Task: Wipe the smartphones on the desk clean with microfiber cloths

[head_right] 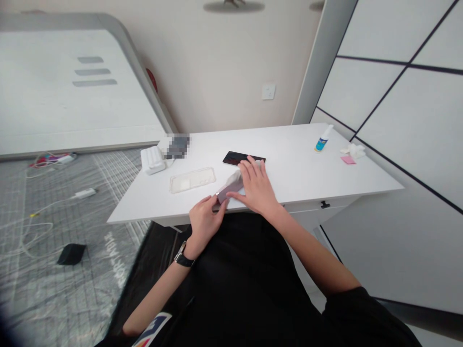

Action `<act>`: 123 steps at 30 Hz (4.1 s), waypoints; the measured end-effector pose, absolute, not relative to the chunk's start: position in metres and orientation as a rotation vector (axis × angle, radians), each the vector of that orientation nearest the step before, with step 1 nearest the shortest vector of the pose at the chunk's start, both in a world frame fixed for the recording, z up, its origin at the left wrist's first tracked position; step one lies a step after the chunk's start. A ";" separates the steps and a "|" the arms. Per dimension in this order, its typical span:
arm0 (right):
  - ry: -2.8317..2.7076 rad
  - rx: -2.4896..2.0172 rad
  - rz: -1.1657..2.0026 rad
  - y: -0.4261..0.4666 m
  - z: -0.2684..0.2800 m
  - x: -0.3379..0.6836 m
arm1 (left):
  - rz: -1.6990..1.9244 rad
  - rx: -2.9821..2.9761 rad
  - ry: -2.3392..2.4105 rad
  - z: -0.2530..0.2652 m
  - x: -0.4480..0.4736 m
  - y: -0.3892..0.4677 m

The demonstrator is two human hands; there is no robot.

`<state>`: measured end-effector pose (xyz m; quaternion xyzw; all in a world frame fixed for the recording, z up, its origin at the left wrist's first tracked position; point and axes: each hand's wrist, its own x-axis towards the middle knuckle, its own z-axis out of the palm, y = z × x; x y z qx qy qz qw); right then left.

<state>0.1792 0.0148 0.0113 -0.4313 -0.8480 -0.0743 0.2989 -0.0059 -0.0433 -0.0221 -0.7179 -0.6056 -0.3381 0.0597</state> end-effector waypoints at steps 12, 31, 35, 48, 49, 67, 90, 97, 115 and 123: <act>-2.246 -1.129 -0.150 0.015 0.015 0.175 | -1.030 -2.175 -1.817 -0.020 -0.007 -0.044; -2.315 -0.999 -0.110 0.003 0.013 0.164 | -0.955 -2.183 -1.864 -0.023 -0.007 -0.042; -2.175 -1.201 -0.141 0.018 0.014 0.178 | -1.019 -2.191 -1.835 -0.021 -0.006 -0.043; -2.202 -1.192 -0.152 0.020 0.012 0.176 | -1.005 -2.179 -1.847 -0.019 -0.006 -0.044; -2.217 -1.171 -0.149 0.016 0.012 0.174 | -1.016 -2.180 -1.838 -0.020 -0.006 -0.044; -2.449 -0.838 -0.070 -0.007 0.017 0.156 | -0.965 -2.190 -1.848 -0.025 -0.010 -0.041; -2.382 -0.966 -0.073 0.001 0.019 0.162 | -0.989 -2.185 -1.844 -0.024 -0.008 -0.042; -2.234 -1.177 -0.101 0.021 0.020 0.175 | -1.011 -2.186 -1.824 -0.020 -0.007 -0.044; -2.431 -0.857 -0.070 0.003 0.019 0.161 | -1.021 -2.180 -1.816 -0.023 -0.007 -0.042; -2.350 -0.969 -0.081 0.004 0.019 0.162 | -1.055 -2.187 -1.784 -0.023 -0.008 -0.041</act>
